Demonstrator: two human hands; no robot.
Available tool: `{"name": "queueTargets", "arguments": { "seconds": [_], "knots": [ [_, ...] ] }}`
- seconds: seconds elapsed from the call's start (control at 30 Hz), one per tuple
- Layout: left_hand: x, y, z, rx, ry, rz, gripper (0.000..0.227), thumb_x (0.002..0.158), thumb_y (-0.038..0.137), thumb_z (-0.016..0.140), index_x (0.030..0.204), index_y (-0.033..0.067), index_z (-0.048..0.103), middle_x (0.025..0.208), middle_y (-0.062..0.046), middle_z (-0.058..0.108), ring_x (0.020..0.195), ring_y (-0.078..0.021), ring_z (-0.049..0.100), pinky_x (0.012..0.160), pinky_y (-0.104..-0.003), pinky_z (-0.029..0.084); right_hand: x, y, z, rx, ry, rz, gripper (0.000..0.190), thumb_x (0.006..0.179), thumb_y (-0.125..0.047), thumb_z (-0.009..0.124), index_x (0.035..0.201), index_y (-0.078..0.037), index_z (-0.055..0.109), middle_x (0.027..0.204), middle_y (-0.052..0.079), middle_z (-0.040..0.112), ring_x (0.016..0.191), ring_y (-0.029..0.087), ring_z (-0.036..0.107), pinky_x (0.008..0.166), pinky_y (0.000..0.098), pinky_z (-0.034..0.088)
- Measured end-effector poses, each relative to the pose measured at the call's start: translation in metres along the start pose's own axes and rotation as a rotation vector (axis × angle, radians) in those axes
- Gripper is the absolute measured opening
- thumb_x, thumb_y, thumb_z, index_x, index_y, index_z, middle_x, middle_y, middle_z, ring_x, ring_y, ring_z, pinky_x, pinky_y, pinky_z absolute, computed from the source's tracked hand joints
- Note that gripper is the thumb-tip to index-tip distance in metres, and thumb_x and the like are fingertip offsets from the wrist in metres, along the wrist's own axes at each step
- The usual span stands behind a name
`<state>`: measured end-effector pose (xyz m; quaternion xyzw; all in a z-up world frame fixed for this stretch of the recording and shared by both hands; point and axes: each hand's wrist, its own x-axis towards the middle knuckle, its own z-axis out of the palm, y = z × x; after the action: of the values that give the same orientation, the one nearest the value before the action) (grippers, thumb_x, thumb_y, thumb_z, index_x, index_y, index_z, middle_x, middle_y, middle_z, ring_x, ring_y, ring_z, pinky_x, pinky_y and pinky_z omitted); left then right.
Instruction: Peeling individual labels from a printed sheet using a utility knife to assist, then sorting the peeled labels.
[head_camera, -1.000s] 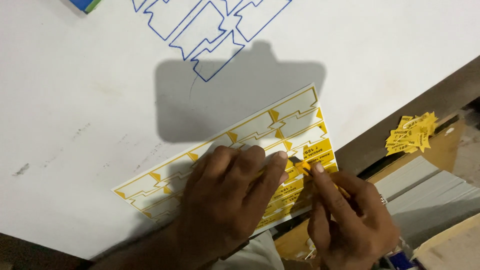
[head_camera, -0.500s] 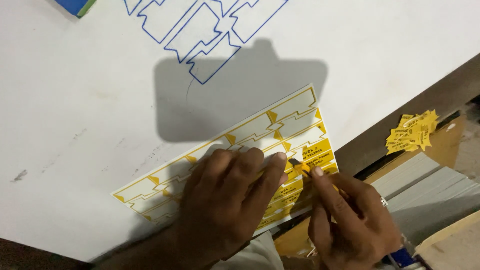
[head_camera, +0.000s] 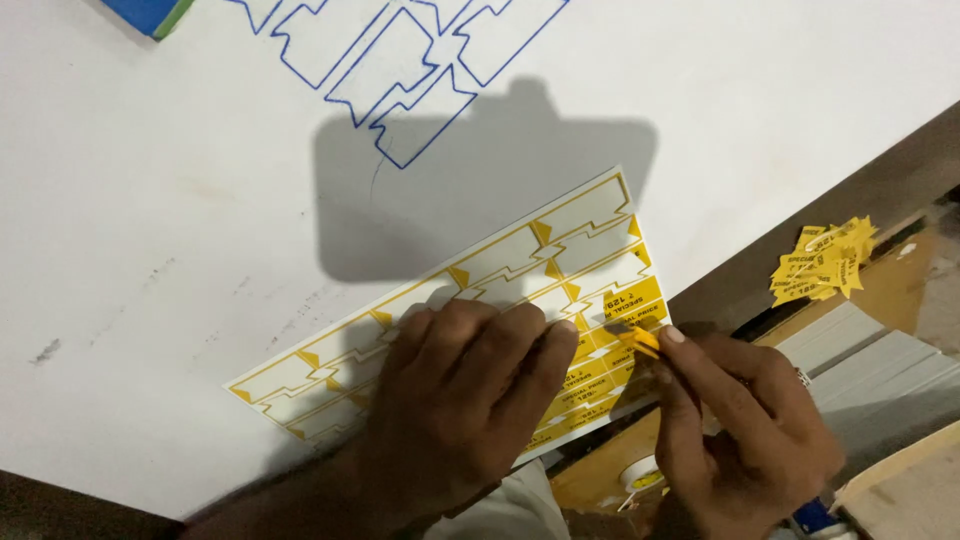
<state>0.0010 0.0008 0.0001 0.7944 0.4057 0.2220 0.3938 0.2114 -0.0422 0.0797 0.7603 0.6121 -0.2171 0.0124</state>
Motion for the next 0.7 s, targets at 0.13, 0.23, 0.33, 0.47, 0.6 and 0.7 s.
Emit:
{"name": "queueTargets", "arguments": {
  "seconds": [0.13, 0.23, 0.33, 0.47, 0.6, 0.7],
  "knots": [
    [0.0, 0.001, 0.002, -0.021, -0.004, -0.012, 0.034, 0.094, 0.015, 0.067, 0.126, 0.0039, 0.066, 0.118, -0.007, 0.058, 0.104, -0.0252, 0.056, 0.086, -0.044, 0.045, 0.0, 0.001, 0.006, 0.005, 0.029, 0.006, 0.035, 0.084, 0.003, 0.078, 0.117, -0.008, 0.075, 0.101, 0.012, 0.071, 0.085, 0.02, 0.072, 0.073, 0.0284, 0.056],
    [-0.001, 0.003, 0.004, -0.036, 0.02, -0.039, 0.038, 0.098, 0.013, 0.065, 0.134, 0.0014, 0.066, 0.125, -0.007, 0.058, 0.11, -0.0245, 0.054, 0.095, -0.044, 0.048, 0.003, -0.002, 0.006, -0.01, 0.046, -0.031, 0.034, 0.086, 0.002, 0.079, 0.119, -0.008, 0.075, 0.104, 0.012, 0.071, 0.09, 0.021, 0.072, 0.077, 0.0291, 0.057],
    [-0.002, 0.004, 0.005, 0.055, 0.019, 0.012, 0.035, 0.097, 0.013, 0.067, 0.129, 0.0003, 0.067, 0.125, -0.008, 0.059, 0.111, -0.0254, 0.053, 0.091, -0.045, 0.045, 0.01, -0.009, 0.003, 0.016, 0.031, -0.009, 0.034, 0.083, 0.002, 0.079, 0.116, -0.006, 0.074, 0.101, 0.014, 0.071, 0.086, 0.021, 0.072, 0.075, 0.0308, 0.057],
    [0.0, 0.006, 0.008, 0.032, 0.034, -0.005, 0.027, 0.099, 0.012, 0.07, 0.123, 0.0027, 0.067, 0.128, -0.008, 0.059, 0.118, -0.026, 0.052, 0.095, -0.044, 0.043, 0.009, -0.01, 0.006, 0.033, 0.038, 0.038, 0.033, 0.083, 0.002, 0.079, 0.115, -0.005, 0.074, 0.1, 0.015, 0.07, 0.088, 0.022, 0.072, 0.075, 0.0313, 0.057],
    [-0.002, 0.004, 0.011, -0.034, 0.057, -0.02, 0.026, 0.097, 0.013, 0.072, 0.121, 0.0029, 0.067, 0.131, -0.008, 0.059, 0.121, -0.0263, 0.052, 0.097, -0.044, 0.041, -0.002, -0.011, 0.011, 0.042, 0.038, 0.052, 0.032, 0.09, -0.001, 0.079, 0.121, -0.007, 0.073, 0.107, 0.013, 0.07, 0.095, 0.021, 0.073, 0.081, 0.0294, 0.057],
    [-0.001, 0.005, 0.007, -0.022, 0.061, -0.027, 0.025, 0.095, 0.014, 0.074, 0.117, 0.0064, 0.066, 0.13, -0.007, 0.059, 0.122, -0.0258, 0.052, 0.096, -0.046, 0.036, -0.011, -0.002, 0.013, 0.0, 0.023, 0.009, 0.03, 0.097, -0.002, 0.076, 0.126, -0.007, 0.07, 0.111, 0.013, 0.069, 0.096, 0.02, 0.072, 0.082, 0.0277, 0.057]
  ]
}}
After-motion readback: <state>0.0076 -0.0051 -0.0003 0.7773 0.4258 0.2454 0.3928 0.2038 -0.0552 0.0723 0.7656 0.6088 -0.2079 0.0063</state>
